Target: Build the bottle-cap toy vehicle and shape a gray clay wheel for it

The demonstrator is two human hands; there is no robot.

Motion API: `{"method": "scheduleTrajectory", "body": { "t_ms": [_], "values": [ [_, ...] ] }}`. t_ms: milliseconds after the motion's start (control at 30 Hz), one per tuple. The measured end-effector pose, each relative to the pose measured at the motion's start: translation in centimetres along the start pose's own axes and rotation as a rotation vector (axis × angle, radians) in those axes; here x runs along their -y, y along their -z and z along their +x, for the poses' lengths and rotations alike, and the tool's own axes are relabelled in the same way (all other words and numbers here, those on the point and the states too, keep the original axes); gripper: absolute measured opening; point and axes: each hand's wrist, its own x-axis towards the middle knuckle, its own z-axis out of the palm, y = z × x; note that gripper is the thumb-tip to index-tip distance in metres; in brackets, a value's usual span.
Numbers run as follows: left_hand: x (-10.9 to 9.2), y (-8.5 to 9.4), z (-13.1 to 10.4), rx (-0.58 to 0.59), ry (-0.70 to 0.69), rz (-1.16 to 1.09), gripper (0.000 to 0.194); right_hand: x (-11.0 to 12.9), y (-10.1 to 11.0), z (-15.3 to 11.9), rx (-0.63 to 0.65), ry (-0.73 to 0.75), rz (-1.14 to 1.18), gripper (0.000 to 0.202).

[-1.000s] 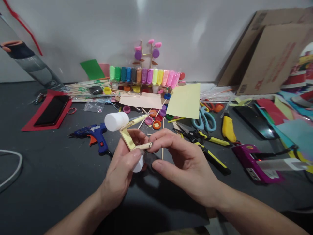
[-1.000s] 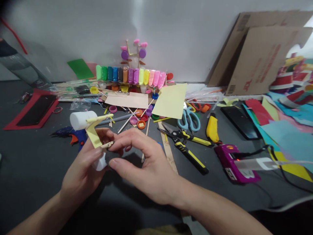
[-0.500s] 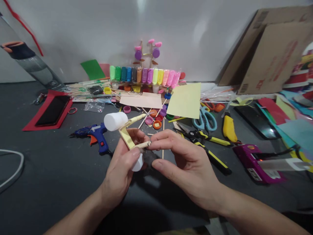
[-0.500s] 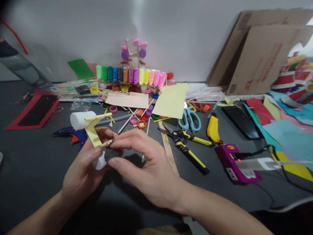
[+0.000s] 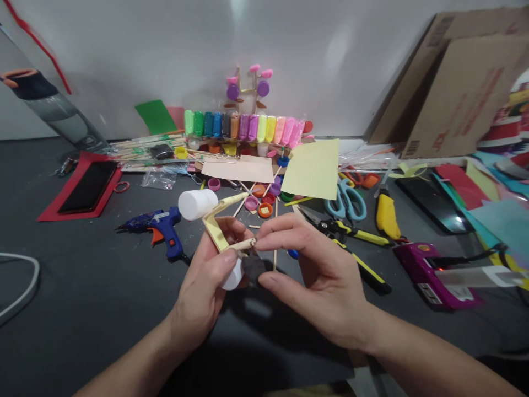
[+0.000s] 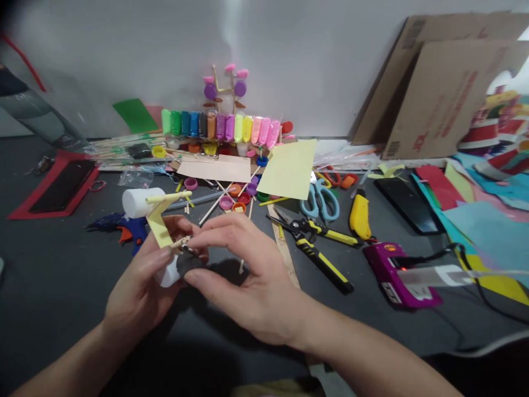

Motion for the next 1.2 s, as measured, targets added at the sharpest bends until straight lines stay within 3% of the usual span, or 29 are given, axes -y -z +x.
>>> {"method": "scheduleTrajectory", "body": {
  "t_ms": [167, 300, 567, 900, 1033, 1200],
  "values": [
    [0.13, 0.11, 0.17, 0.022, -0.024, -0.003, 0.022, 0.31, 0.34, 0.19, 0.026, 0.151, -0.207, 0.019],
    [0.16, 0.05, 0.16, 0.017, -0.034, -0.010, 0.019, 0.71, 0.43, 0.25, 0.031, 0.159, -0.293, 0.018],
    [0.13, 0.11, 0.14, 0.012, -0.040, 0.021, 0.019, 0.85, 0.61, 0.36, 0.076, 0.093, -0.243, 0.018],
    [0.60, 0.26, -0.10, 0.073, -0.072, 0.035, 0.019, 0.80, 0.86, 0.73, 0.115, 0.125, -0.224, 0.010],
    [0.65, 0.31, -0.19, 0.082, -0.015, 0.010, 0.024, 0.77, 0.75, 0.47, 0.067, 0.171, -0.276, 0.015],
    [0.57, 0.32, -0.39, 0.083, 0.044, -0.011, 0.026, 0.52, 0.54, 0.22, -0.035, 0.142, -0.113, 0.026]
  ]
}}
